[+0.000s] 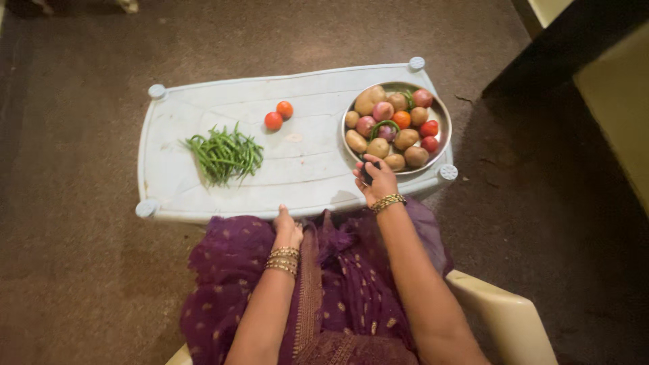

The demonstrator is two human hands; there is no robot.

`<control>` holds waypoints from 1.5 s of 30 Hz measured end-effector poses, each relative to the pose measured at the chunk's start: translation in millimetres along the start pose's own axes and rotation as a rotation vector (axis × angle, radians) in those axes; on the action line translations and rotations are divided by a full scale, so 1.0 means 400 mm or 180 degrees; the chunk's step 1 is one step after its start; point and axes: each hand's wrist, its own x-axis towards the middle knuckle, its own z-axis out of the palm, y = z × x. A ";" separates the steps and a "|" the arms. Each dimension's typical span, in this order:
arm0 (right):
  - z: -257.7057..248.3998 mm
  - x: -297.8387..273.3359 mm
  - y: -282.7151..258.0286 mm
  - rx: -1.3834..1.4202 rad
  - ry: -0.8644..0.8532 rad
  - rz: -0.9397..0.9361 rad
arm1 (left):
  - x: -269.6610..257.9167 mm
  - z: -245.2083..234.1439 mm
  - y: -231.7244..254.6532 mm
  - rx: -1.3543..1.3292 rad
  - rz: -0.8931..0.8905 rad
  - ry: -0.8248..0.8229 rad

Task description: The person peels a tomato with a small knife, then peels a green chili pepper, and finally peels another tomato. The peeled items are placed on a white plastic table next to a pile of green chilies and a metal bowl containing potatoes, onions, and tomatoes.

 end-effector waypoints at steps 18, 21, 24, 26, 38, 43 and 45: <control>-0.168 0.166 -0.338 -0.4657 0.2138 -0.0866 | -0.292 0.074 -0.018 0.0364 -0.0456 -0.1489; -0.168 0.206 -0.361 -0.4989 0.2107 -0.0476 | -0.347 0.112 0.082 0.0485 -0.0324 -0.1814; -0.180 0.248 -0.375 -0.5196 0.2087 -0.0326 | -0.358 0.150 0.166 0.0490 -0.0011 -0.1900; -0.193 0.248 -0.376 -0.5194 0.2080 -0.0364 | -0.345 0.174 0.199 0.0438 0.0159 -0.1916; 0.175 0.077 -0.070 -0.2213 0.0179 -0.1487 | -0.287 0.326 0.219 0.0387 -0.0246 -0.2230; 0.251 0.067 0.051 -0.2599 -0.0438 -0.1781 | -0.257 0.342 0.247 -0.0189 -0.0298 -0.2847; 0.260 0.086 0.048 -0.2293 -0.0315 -0.0742 | -0.223 0.340 0.261 -0.0173 -0.0208 -0.2793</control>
